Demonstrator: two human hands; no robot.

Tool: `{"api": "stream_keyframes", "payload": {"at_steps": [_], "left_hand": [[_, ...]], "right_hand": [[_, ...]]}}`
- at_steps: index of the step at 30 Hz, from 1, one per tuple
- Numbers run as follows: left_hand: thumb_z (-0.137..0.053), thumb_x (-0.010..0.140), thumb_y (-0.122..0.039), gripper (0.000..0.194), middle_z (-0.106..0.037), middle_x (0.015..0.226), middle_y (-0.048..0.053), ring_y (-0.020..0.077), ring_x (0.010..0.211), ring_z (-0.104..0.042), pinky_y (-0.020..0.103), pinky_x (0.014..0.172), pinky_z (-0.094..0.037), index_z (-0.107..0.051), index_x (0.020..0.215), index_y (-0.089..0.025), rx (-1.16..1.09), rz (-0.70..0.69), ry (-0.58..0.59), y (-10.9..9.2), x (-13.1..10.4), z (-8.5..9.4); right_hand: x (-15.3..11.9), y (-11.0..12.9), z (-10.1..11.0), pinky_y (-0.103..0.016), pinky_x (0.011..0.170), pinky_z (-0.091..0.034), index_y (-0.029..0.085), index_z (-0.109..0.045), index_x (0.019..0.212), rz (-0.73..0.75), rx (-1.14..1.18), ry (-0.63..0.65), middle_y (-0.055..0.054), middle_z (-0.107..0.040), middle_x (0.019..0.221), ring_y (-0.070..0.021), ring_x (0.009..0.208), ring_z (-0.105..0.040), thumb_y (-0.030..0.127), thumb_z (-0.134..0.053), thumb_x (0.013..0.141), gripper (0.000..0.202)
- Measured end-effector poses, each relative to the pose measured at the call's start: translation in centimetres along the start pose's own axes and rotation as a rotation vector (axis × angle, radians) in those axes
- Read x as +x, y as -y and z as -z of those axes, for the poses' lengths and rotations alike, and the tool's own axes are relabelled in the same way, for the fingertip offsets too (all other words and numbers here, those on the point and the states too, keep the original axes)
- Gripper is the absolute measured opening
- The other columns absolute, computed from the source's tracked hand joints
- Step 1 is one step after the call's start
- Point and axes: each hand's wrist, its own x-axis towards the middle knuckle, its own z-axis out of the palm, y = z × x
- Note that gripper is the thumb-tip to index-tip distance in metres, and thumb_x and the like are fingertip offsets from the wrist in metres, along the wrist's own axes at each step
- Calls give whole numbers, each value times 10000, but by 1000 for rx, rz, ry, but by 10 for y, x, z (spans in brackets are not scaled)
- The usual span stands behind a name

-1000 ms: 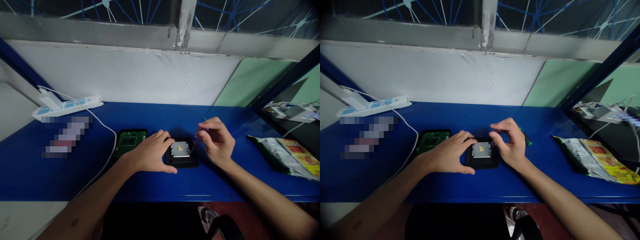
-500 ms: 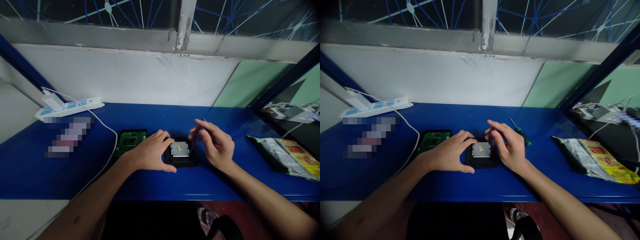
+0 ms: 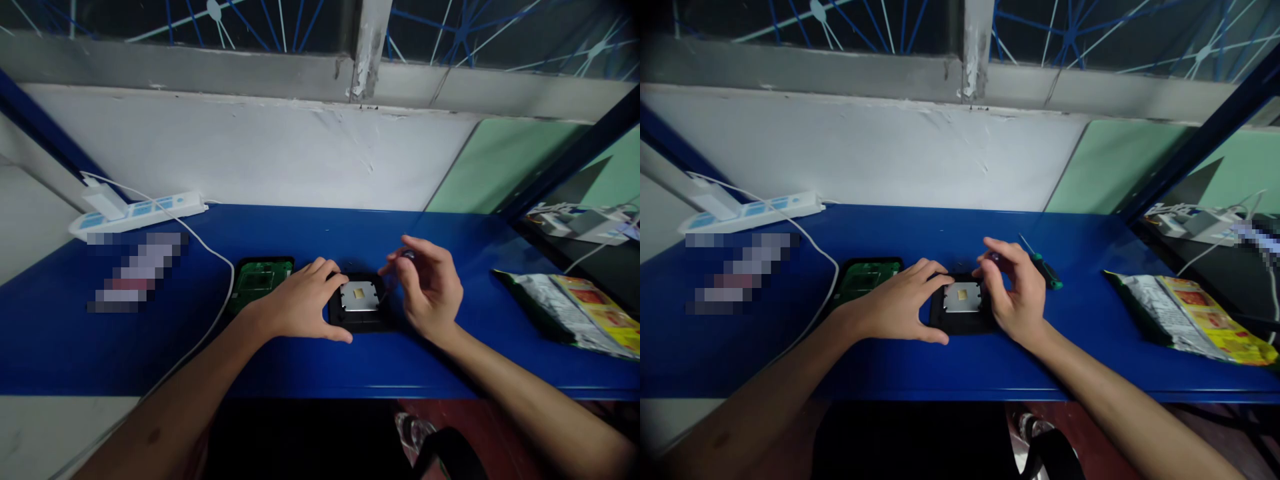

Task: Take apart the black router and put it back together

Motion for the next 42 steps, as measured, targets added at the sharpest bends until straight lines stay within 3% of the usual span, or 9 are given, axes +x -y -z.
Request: {"api": "stream_keyframes", "payload": {"at_steps": [5, 18, 22, 25, 30, 34, 38, 42], "left_hand": [[-714, 689, -758, 881, -533, 1298, 124, 331, 1189, -504, 452, 969, -478, -515, 1349, -209, -22, 8, 8, 1, 0, 0], [-740, 687, -751, 912, -526, 1261, 119, 318, 1175, -498, 449, 993, -463, -504, 1359, -180, -14, 7, 18, -1, 0, 0], [-746, 695, -737, 895, -525, 1256, 110, 316, 1182, -488, 448, 992, -457, -495, 1370, -206, -25, 3, 27, -1, 0, 1], [-732, 705, -741, 872, -521, 1268, 104, 318, 1195, -481, 450, 995, -448, -488, 1374, -237, -32, -5, 27, 0, 1, 1], [-728, 704, -745, 886, -513, 1282, 108, 317, 1206, -480, 451, 1000, -445, -482, 1379, -226, -43, 7, 39, 0, 0, 1], [-728, 701, -749, 902, -512, 1289, 114, 316, 1206, -478, 442, 991, -453, -484, 1382, -210, -31, 5, 34, 0, 0, 2], [-717, 705, -760, 905, -512, 1285, 117, 315, 1197, -479, 442, 991, -454, -486, 1381, -204, -21, -1, 33, 0, 0, 1], [-728, 701, -749, 893, -511, 1281, 115, 319, 1196, -483, 447, 999, -449, -492, 1373, -210, -22, 0, 31, 0, 0, 0]], "right_hand": [[-2, 1, 0, -354, 629, -576, 245, -645, 1133, 6, 94, 11, -45, -704, 933, -176, 748, -719, 214, -406, 1018, 267], [6, -12, 9, -376, 653, -538, 256, -659, 1091, 88, -116, 71, -47, -573, 952, -191, 799, -615, 314, -587, 949, 170], [12, -11, 12, -351, 627, -523, 264, -692, 1045, 157, -143, 46, -32, -597, 893, -179, 770, -600, 240, -679, 898, 149], [12, -7, 11, -346, 627, -524, 273, -715, 1048, 204, -173, -6, -20, -651, 850, -172, 740, -612, 154, -738, 841, 240], [7, -1, 8, -324, 595, -581, 265, -643, 1237, 35, -54, 3, -35, -730, 967, -164, 742, -722, 139, -579, 943, 326], [7, -1, 10, -346, 663, -585, 231, -673, 1161, 58, -30, 46, -60, -749, 1004, -175, 788, -742, 185, -436, 1011, 284], [9, -6, 12, -373, 661, -554, 228, -695, 1096, 135, -76, 53, -59, -675, 950, -184, 759, -682, 263, -555, 969, 193], [10, -8, 12, -348, 624, -516, 259, -707, 1101, 197, -161, 37, -33, -642, 873, -176, 742, -613, 203, -692, 882, 226]]}}
